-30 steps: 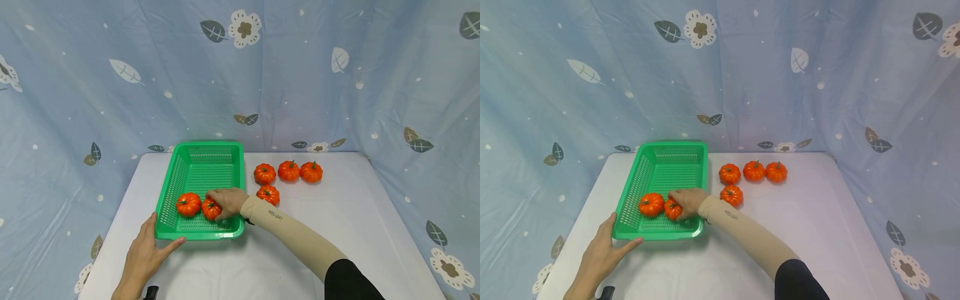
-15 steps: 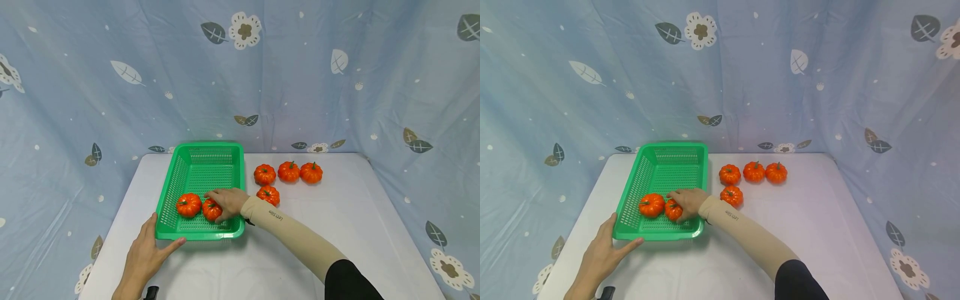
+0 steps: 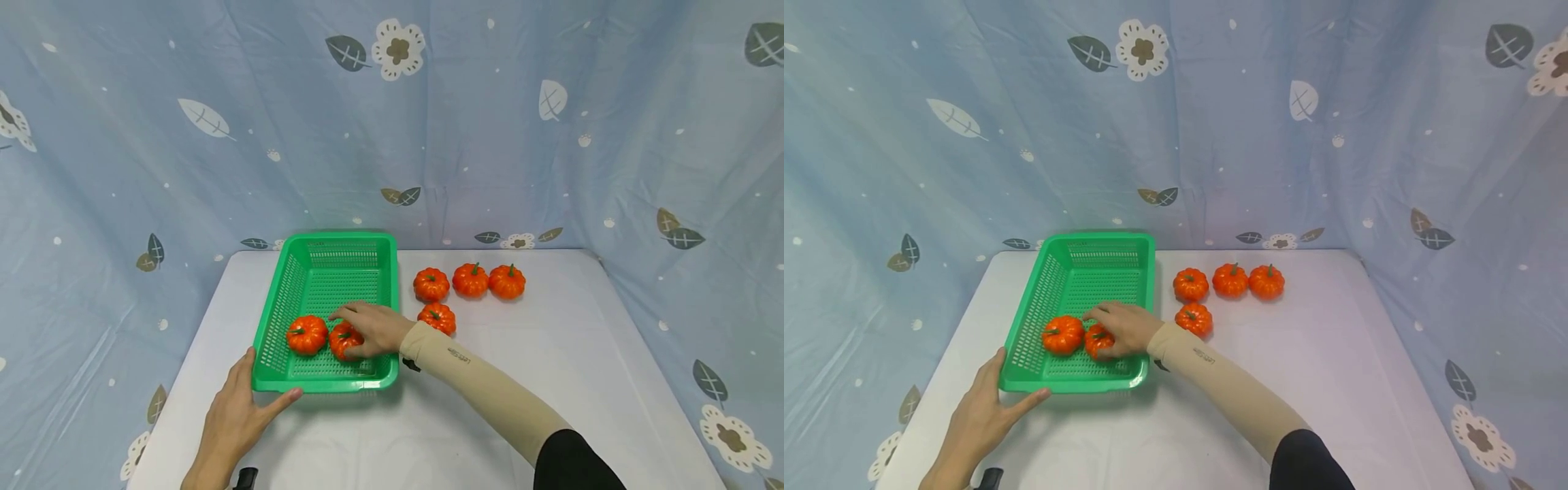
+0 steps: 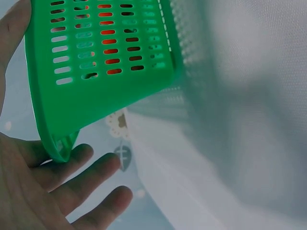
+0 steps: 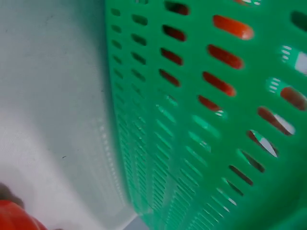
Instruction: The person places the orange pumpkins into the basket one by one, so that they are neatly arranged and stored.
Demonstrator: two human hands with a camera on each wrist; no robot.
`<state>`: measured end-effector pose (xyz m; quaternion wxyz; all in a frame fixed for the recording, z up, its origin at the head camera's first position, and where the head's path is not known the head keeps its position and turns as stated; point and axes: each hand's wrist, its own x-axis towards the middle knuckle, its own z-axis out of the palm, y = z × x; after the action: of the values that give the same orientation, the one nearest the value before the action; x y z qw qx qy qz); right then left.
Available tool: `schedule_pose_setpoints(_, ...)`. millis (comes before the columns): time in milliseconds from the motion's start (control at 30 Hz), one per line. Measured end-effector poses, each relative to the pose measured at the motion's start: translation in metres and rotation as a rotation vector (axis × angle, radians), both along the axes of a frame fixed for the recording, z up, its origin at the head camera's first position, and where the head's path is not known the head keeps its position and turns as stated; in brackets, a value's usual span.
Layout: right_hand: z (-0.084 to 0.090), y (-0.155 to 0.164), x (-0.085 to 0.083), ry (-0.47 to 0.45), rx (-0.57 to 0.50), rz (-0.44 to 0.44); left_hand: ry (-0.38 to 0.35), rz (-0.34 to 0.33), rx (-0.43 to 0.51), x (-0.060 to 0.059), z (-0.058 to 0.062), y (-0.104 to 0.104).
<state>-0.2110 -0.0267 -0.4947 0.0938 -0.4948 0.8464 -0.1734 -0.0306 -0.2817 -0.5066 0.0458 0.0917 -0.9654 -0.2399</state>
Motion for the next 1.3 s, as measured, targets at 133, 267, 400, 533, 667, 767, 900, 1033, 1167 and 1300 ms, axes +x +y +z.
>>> schedule_pose_setpoints(133, 0.006, 0.007, 0.000, 0.010, -0.113, 0.013, 0.004, -0.002, -0.007, 0.000, 0.000, 0.000)
schedule_pose_setpoints(267, 0.013, 0.014, 0.000, 0.099, -0.223, 0.013, -0.004, 0.003, -0.013, 0.000, 0.000, -0.001)
schedule_pose_setpoints(400, 0.019, 0.023, -0.001, 0.148, -0.287, -0.028, 0.005, 0.006, -0.015, 0.001, 0.001, -0.001)
schedule_pose_setpoints(533, 0.026, 0.035, -0.001, 0.156, -0.329, -0.072, 0.010, 0.007, -0.018, 0.001, 0.001, -0.001)
schedule_pose_setpoints(667, 0.030, 0.051, -0.001, 0.151, -0.364, -0.105, 0.004, 0.005, -0.021, 0.001, 0.001, 0.000)
schedule_pose_setpoints(767, 0.031, 0.064, -0.001, 0.099, -0.388, -0.148, 0.002, 0.004, -0.023, 0.000, 0.001, 0.001)
schedule_pose_setpoints(900, 0.025, 0.082, -0.003, 0.015, -0.402, -0.230, 0.002, 0.005, -0.018, 0.000, 0.001, 0.000)
schedule_pose_setpoints(1033, 0.012, 0.097, -0.006, -0.034, -0.409, -0.286, -0.003, 0.006, -0.011, 0.001, 0.000, -0.001)
schedule_pose_setpoints(1167, 0.000, 0.111, -0.006, -0.079, -0.422, -0.315, 0.004, 0.004, -0.016, 0.001, 0.001, -0.002)
schedule_pose_setpoints(1300, -0.010, 0.125, -0.006, -0.071, -0.404, -0.338, 0.013, -0.004, -0.014, 0.001, 0.001, -0.002)
